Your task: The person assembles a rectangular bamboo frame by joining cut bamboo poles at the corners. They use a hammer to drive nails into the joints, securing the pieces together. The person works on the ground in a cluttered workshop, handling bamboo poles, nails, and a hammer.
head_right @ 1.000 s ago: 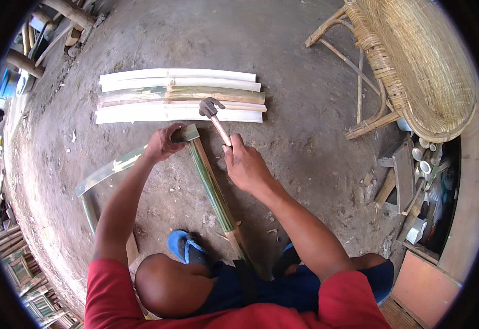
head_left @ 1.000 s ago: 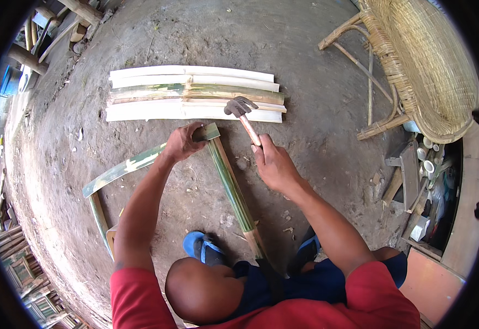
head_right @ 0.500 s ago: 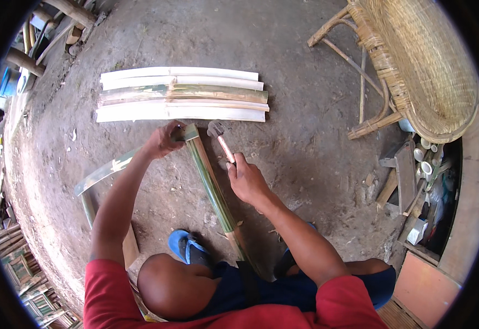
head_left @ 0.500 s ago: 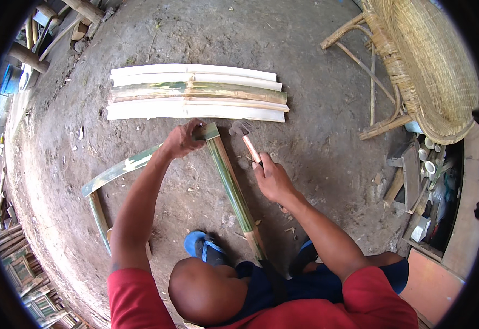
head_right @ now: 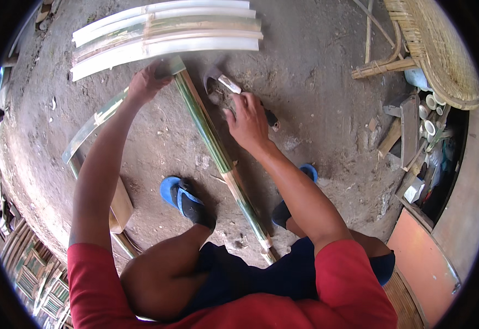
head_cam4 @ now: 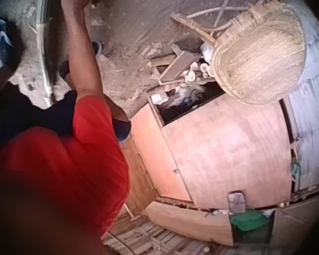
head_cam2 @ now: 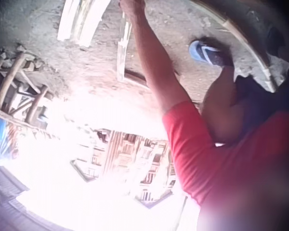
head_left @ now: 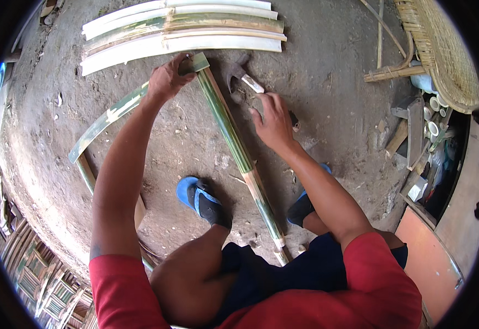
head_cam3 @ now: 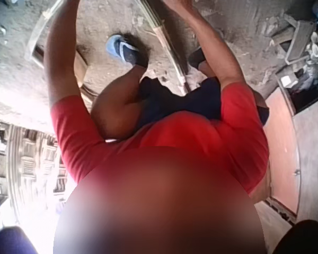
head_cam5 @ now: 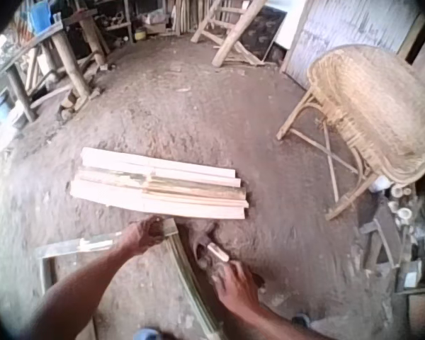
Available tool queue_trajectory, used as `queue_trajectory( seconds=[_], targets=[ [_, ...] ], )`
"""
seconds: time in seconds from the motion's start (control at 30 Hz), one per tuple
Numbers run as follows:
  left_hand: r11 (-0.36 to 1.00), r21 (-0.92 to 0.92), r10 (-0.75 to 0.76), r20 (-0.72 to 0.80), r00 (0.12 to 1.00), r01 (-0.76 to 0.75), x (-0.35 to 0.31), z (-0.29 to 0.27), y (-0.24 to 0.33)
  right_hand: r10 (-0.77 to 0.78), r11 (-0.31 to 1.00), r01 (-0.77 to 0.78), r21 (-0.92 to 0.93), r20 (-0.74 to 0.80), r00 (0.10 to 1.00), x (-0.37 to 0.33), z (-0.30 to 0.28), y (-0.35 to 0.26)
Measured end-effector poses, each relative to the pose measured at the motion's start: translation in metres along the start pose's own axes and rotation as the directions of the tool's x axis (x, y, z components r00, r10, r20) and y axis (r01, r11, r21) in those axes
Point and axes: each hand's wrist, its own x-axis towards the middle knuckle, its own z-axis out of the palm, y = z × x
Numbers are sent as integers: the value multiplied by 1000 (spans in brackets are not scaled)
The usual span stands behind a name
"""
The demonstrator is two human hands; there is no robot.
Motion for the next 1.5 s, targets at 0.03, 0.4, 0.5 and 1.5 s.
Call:
queue_trajectory(
  seconds=[0.03, 0.4, 0.5, 1.5],
  targets=[
    [999, 40, -2, -15, 1000, 3, -2, 3, 0, 40, 989, -54, 135, 101, 994, -12, 8, -8],
    [999, 33, -21, -100, 995, 24, -8, 13, 5, 193, 981, -177, -79, 454, 870, -33, 50, -32],
    [1000, 0, -28, -73, 997, 28, -5, 10, 8, 192, 981, -183, -65, 466, 864, -30, 47, -36],
    [993, -119, -13, 11, 1000, 14, -1, -5, 0, 146, 985, -174, 17, 461, 875, -31, 46, -31]
  ],
)
